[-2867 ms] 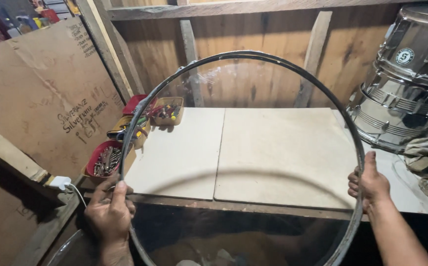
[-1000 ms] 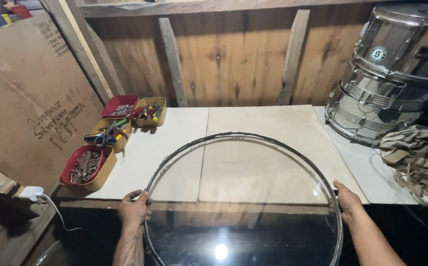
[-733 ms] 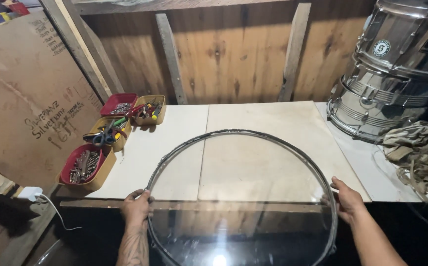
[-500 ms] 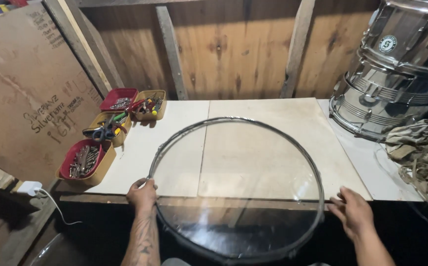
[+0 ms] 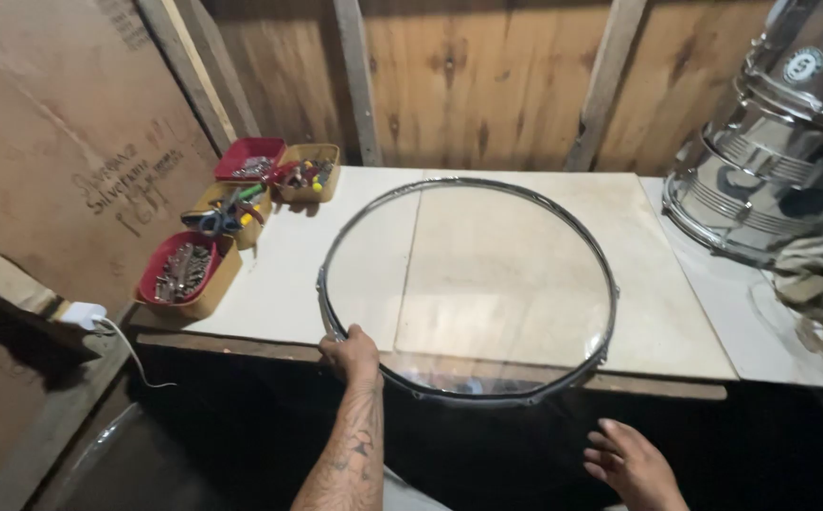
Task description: Inspect drum hoops and drumheads for repair or assembly
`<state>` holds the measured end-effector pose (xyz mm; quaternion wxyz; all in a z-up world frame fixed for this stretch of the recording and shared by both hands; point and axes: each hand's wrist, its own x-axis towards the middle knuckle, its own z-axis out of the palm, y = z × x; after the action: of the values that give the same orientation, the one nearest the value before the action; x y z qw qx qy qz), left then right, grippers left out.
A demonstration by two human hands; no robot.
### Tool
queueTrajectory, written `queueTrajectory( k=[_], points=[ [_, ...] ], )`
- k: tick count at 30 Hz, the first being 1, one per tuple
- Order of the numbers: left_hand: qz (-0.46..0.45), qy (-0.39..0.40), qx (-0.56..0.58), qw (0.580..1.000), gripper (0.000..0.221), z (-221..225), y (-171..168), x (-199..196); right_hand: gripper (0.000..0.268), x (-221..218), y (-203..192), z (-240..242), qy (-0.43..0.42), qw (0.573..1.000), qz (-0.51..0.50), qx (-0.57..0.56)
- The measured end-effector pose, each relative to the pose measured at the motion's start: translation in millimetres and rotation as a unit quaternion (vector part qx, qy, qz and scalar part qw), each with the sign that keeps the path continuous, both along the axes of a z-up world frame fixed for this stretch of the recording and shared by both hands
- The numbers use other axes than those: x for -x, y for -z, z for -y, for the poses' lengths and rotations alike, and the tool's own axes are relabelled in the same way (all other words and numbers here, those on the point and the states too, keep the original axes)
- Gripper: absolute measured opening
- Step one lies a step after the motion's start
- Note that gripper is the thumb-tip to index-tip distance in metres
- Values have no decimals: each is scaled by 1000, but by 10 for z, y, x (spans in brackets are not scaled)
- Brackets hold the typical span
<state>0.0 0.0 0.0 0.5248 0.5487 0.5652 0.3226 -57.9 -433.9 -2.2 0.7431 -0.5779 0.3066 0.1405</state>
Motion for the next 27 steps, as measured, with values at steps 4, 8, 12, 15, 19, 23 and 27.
queueTrajectory(
  k=[4, 8, 12, 15, 19, 23, 27],
  points=[
    [-65, 90, -2, 994, 63, 12, -361, 204, 41, 31, 127, -9, -36, 999, 6, 32],
    [68, 182, 130, 972, 34, 98, -758, 280, 31, -148, 888, -28, -102, 989, 17, 108],
    [169, 223, 209, 937, 21, 279, -841, 199, 23, -291, 1174, -263, -244, 904, 45, 347],
    [8, 314, 176, 933, 41, 486, -1073, 267, 51, -446, 1157, -507, -364, 792, 60, 486],
    [16, 404, 145, 903, 38, 574, -761, 344, 61, -809, 1279, -797, -421, 707, 81, 562],
    [51, 480, 128, 866, 31, 401, -664, 831, 54, -1373, 1861, -814, -609, 570, -10, 552],
    [-85, 527, 75, 842, 48, -199, -126, 1540, 46, -1589, 2660, -709, -682, 529, -45, 503]
  ],
)
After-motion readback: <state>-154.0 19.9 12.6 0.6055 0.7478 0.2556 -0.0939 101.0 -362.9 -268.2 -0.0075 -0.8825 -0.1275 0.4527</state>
